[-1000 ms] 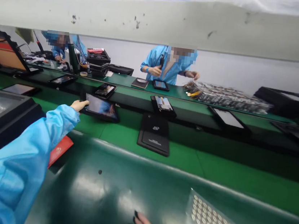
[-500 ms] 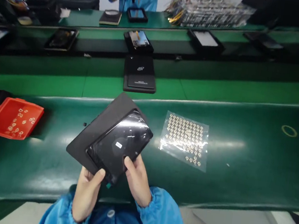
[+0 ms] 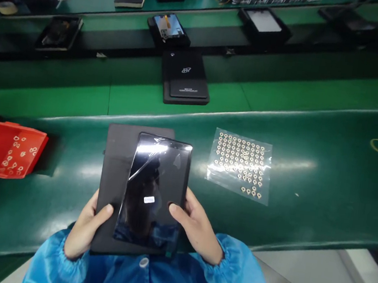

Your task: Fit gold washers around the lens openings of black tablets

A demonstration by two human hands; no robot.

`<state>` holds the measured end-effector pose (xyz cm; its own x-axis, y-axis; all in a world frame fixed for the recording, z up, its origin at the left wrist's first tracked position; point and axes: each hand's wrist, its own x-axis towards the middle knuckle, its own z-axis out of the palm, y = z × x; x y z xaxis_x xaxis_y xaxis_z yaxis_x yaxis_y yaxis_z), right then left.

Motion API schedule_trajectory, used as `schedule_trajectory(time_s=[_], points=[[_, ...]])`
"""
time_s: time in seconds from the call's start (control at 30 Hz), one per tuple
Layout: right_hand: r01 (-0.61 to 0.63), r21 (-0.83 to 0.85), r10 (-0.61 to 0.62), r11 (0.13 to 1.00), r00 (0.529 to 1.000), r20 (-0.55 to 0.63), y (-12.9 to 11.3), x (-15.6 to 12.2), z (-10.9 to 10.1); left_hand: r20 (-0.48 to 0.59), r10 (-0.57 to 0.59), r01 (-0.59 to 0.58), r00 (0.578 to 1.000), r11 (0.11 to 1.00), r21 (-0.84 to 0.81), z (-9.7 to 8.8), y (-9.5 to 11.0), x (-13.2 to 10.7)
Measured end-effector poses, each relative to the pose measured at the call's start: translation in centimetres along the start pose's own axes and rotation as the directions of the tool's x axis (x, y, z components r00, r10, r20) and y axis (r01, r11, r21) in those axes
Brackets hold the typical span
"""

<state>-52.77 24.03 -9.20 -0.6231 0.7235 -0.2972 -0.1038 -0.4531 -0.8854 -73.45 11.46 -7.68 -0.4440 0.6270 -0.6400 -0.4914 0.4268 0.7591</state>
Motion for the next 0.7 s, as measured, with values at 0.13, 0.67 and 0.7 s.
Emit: schedule_trajectory(time_s=[0.13, 0.67, 0.7], points=[[0.014, -0.006, -0.015, 1.000, 0.999, -0.029, 0.0, 0.0, -0.1, -0.013, -0.001, 0.001, 1.000, 1.000, 0.026, 0.5, 0.0, 0.2], [-0.006, -0.011, 0.003, 1.000, 0.959, -0.282, -0.2, -0.1, -0.5, 0.000, 0.163, -0.162, 0.987, 0.981, 0.109, 2.0, -2.0, 0.1], [-0.021, 0.010, 0.023, 1.000, 0.953, -0.302, -0.7, -0.1, -0.7, -0.016, 0.183, -0.180, 0.983, 0.977, 0.112, 2.3, -2.4, 0.1]])
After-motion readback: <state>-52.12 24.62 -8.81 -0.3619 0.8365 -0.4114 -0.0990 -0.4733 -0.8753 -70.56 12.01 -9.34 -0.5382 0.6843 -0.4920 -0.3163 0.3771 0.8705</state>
